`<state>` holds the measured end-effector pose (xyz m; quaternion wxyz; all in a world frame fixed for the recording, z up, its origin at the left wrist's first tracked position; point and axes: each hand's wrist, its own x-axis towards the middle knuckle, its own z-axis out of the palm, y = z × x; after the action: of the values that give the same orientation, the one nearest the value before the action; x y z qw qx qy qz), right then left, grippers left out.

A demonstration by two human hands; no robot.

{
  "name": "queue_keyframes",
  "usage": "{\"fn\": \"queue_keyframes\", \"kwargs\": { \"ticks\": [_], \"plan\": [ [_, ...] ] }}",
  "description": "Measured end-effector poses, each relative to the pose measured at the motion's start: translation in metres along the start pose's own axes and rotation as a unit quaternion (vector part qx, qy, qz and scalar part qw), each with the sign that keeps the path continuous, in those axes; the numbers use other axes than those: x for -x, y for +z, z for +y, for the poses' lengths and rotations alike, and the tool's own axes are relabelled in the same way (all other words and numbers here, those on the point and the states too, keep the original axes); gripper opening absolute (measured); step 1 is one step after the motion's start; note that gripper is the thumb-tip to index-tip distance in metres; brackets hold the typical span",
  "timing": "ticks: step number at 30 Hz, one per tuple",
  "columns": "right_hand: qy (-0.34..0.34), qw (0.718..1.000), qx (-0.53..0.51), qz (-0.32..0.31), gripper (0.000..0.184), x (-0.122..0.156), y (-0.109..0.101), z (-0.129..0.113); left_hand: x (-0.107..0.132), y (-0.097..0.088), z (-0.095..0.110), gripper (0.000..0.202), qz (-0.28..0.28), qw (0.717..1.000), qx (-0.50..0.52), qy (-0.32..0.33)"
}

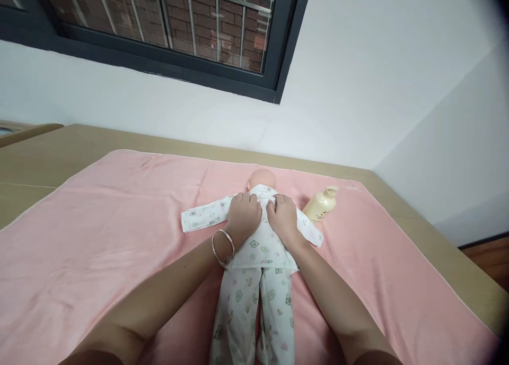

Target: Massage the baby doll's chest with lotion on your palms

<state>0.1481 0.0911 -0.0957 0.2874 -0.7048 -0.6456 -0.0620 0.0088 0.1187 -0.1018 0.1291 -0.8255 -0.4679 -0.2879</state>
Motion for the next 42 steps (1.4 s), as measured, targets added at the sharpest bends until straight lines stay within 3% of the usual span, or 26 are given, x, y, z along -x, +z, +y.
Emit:
{"fn": "queue_keyframes", "kwargs": {
  "ticks": [5,10,15,19,24,29,34,38,42],
  "plan": [
    [-0.021,0.999,0.044,-0.009,0.025,0.0,-0.004,-0.002,0.002,0.004,0.003,0.022,0.007,0.996,0.076,0.053],
    [-0.035,0.992,0.116,-0.04,0.028,0.005,-0.013,-0.015,0.0,0.009,-0.005,0.027,-0.006,0.992,0.127,-0.026],
    [-0.064,0.982,0.151,-0.09,0.04,0.03,-0.026,-0.034,-0.006,0.006,-0.012,0.028,-0.044,0.987,0.144,-0.048],
    [-0.111,0.981,0.086,-0.134,0.05,0.03,-0.027,-0.032,-0.004,-0.006,-0.007,0.031,-0.065,0.99,0.118,-0.044],
    [-0.036,0.99,-0.011,-0.133,0.049,-0.002,-0.015,-0.009,0.007,-0.02,0.006,0.032,-0.082,0.995,0.048,-0.031],
    [-0.046,0.988,0.03,-0.144,0.052,0.011,-0.016,-0.02,0.002,-0.006,-0.004,0.039,-0.069,0.993,0.097,0.005],
    [-0.072,0.979,0.063,-0.178,0.054,0.029,-0.028,-0.036,-0.012,0.015,-0.022,0.046,-0.101,0.981,0.156,-0.053],
    [-0.063,0.982,0.0,-0.178,0.049,0.008,-0.024,-0.017,-0.001,0.016,-0.01,0.044,-0.068,0.988,0.129,-0.047],
    [-0.069,0.988,-0.04,-0.131,0.046,-0.01,-0.016,0.001,0.016,0.009,0.011,0.045,-0.041,0.994,0.088,-0.054]
  ]
}}
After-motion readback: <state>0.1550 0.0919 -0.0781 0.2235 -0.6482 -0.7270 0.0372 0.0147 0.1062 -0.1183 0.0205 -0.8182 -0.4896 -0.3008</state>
